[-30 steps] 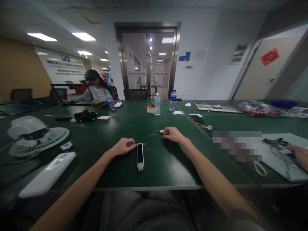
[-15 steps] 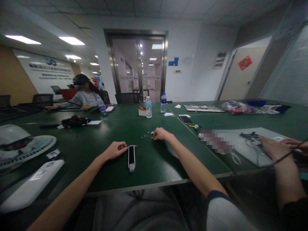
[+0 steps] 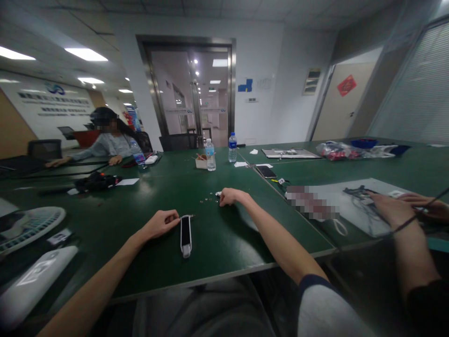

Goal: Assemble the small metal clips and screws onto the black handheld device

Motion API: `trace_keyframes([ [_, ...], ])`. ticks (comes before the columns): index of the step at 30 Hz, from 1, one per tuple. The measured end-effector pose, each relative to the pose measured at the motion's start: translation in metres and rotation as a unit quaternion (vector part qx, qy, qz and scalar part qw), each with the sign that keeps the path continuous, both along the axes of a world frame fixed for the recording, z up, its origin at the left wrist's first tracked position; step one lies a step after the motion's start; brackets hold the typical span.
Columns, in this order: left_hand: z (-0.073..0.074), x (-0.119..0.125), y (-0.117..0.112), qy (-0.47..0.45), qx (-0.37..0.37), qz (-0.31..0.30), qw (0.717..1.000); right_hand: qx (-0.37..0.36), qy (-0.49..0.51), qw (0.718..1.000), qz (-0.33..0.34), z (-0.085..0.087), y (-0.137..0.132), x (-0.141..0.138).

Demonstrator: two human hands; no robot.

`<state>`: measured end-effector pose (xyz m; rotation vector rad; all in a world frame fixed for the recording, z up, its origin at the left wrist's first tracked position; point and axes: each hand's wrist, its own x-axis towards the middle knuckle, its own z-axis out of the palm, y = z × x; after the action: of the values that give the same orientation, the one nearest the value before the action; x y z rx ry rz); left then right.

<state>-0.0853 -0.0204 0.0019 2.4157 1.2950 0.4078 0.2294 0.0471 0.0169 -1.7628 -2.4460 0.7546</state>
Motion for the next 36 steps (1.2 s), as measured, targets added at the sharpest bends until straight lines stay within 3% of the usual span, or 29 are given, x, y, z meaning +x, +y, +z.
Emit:
trace_keyframes([
  [7, 0.001, 0.002, -0.002, -0.001, 0.038, 0.008, 0.999, 0.117, 0.010, 0.992, 0.052, -0.008, -0.005, -0.002],
  [16, 0.003, 0.003, -0.007, -0.006, 0.042, 0.017, 0.999, 0.243, 0.011, 0.968, 0.063, -0.019, -0.008, -0.019],
  [27, -0.003, -0.001, 0.002, -0.005, 0.005, 0.013, 1.000, 0.256, 0.046, 0.964, 0.056, -0.026, -0.006, -0.021],
  [36, 0.000, 0.002, -0.001, -0.006, 0.020, 0.005, 1.000, 0.266, 0.051, 0.961, 0.050, -0.031, -0.002, -0.014],
])
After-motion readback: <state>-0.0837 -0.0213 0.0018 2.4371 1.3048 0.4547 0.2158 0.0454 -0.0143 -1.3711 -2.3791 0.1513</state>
